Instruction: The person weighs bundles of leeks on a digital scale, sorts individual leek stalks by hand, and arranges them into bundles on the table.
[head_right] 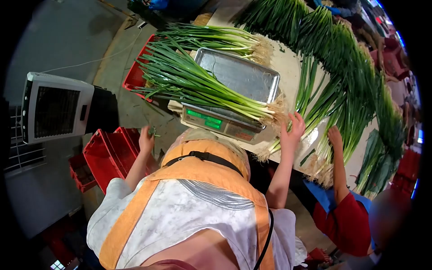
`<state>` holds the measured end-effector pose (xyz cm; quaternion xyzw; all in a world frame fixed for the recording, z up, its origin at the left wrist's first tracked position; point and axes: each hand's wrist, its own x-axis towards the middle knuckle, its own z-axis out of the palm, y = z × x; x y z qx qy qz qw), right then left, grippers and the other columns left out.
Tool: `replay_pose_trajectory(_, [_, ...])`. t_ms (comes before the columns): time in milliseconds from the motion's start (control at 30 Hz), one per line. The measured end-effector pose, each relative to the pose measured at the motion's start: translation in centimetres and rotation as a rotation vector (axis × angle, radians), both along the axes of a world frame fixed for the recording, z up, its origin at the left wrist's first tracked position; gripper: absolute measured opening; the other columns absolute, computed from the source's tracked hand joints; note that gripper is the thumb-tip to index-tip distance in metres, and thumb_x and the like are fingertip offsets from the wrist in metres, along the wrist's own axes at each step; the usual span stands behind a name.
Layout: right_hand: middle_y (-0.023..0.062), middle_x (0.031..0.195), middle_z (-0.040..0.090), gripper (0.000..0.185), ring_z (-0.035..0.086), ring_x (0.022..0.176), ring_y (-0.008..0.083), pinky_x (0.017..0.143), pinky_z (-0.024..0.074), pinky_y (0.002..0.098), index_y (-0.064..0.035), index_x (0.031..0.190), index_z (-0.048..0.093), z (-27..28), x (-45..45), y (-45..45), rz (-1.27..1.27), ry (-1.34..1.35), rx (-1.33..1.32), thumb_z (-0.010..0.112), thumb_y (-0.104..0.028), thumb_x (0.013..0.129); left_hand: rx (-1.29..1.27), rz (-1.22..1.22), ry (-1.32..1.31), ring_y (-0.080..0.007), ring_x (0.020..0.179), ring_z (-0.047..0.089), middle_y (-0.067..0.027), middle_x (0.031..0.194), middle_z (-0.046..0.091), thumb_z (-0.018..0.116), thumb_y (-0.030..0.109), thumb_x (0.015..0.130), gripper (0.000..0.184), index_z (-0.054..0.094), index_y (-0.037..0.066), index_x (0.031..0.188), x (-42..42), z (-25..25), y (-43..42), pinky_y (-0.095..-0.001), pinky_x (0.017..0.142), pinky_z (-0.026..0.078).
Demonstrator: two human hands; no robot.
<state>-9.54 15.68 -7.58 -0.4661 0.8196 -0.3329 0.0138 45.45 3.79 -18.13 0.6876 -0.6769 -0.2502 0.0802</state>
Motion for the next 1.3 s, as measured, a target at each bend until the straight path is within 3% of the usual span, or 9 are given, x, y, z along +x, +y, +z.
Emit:
replay_pose_trajectory(67, [0.0083,0.127,0.048,0.036,0.04,0.122,0.0275,0.105,0.0272,0.0427,-0.0092,0.115,0.057,-0.5,-0.5,-0.6,-0.026,-0.078,-0.045,0.064,-0.015,0.08,-0.457,-0.148,0.239,-0.0294,0.089,0.059,-0.0152,0.112,0.052,0.056,0.0,0.079,0.04,0.049,0.004,0.118,-5.6,4.0,-3.7,-0.0352,0.069,0.049])
replay_pose_trajectory(133, [0.0086,0.128,0.048,0.038,0.039,0.124,0.0268,0.106,0.0276,0.0432,-0.0091,0.118,0.055,-0.8,-0.3,-1.1,-0.053,-0.163,-0.097,0.063,-0.017,0.082,-0.476,-0.094,0.511,-0.0312,0.089,0.058,-0.0159,0.113,0.052,0.06,0.002,0.078,0.042,0.05,0.006,0.119,-11.0,7.0,-6.3,-0.0352,0.069,0.05])
replay_pose_trajectory(200, [0.0085,0.131,0.046,0.042,0.037,0.126,0.0256,0.108,0.0264,0.0434,-0.01,0.122,0.053,-0.1,0.6,-2.3,-0.124,-0.215,-0.005,0.063,-0.019,0.083,-0.584,-0.314,0.563,-0.0319,0.092,0.056,-0.0149,0.114,0.052,0.062,0.004,0.077,0.041,0.052,0.006,0.117,-15.2,9.6,-7.7,-0.0368,0.073,0.049])
replay_pose_trajectory(300, [0.0079,0.134,0.044,0.045,0.035,0.128,0.0248,0.11,0.0245,0.0444,-0.0134,0.126,0.051,0.5,1.8,-3.5,-0.147,-0.24,0.07,0.063,-0.022,0.083,-0.766,-0.743,0.479,-0.0323,0.098,0.054,-0.0138,0.114,0.054,0.065,0.006,0.075,0.041,0.055,0.008,0.115,-20.8,12.7,-9.0,-0.0404,0.082,0.046])
replay_pose_trajectory(500, [0.009,0.136,0.043,0.044,0.033,0.13,0.0268,0.111,0.0187,0.0447,-0.0192,0.124,0.055,-0.5,2.8,-3.9,0.196,0.125,0.267,0.063,-0.034,0.084,-0.494,-1.113,0.111,-0.0346,0.129,0.032,-0.014,0.137,0.038,0.073,0.026,0.072,0.068,0.043,0.015,0.132,-28.8,13.6,-7.7,-0.0515,0.105,0.024])
replay_pose_trajectory(600, [0.0092,0.137,0.043,0.043,0.033,0.13,0.0272,0.111,0.0144,0.045,-0.019,0.124,0.056,-0.4,2.9,-3.4,0.317,0.078,0.199,0.061,-0.038,0.085,-0.401,-1.102,-0.038,-0.0342,0.134,0.025,-0.0134,0.14,0.035,0.075,0.029,0.069,0.077,0.04,0.018,0.136,-30.8,13.8,-7.1,-0.0538,0.107,0.02])
replay_pose_trajectory(800, [0.0111,0.134,0.045,0.044,0.035,0.128,0.0275,0.108,0.0224,0.0451,-0.0103,0.12,0.058,-2.3,-2.8,1.9,-0.2,-0.278,0.188,0.061,-0.037,0.085,-0.386,-1.057,-0.015,-0.0303,0.131,0.032,-0.0115,0.138,0.038,0.074,0.024,0.07,0.075,0.039,0.015,0.135,-30.9,11.8,-7.3,-0.0558,0.106,0.017])
replay_pose_trajectory(1000, [0.0176,0.125,0.052,0.051,0.047,0.116,0.0349,0.099,0.0375,0.0418,-0.0036,0.119,0.056,-11.6,-11.7,11.6,-0.509,-0.348,0.282,0.065,-0.034,0.08,-0.544,-0.944,0.147,-0.0276,0.128,0.037,-0.0085,0.138,0.04,0.07,0.018,0.073,0.058,0.048,0.014,0.126,-29.2,12.4,-6.8,-0.0545,0.107,0.013])
replay_pose_trajectory(1300, [0.0216,0.137,0.041,0.077,0.041,0.124,0.0383,0.101,0.0338,0.0483,-0.0034,0.14,0.031,-14.2,-21.6,18.2,-0.851,-0.292,0.512,0.066,-0.033,0.078,-0.595,-0.776,0.136,-0.0276,0.123,0.042,-0.0099,0.131,0.047,0.067,0.008,0.074,0.037,0.057,0.012,0.109,-27.3,12.8,-5.1,-0.0496,0.105,0.019])
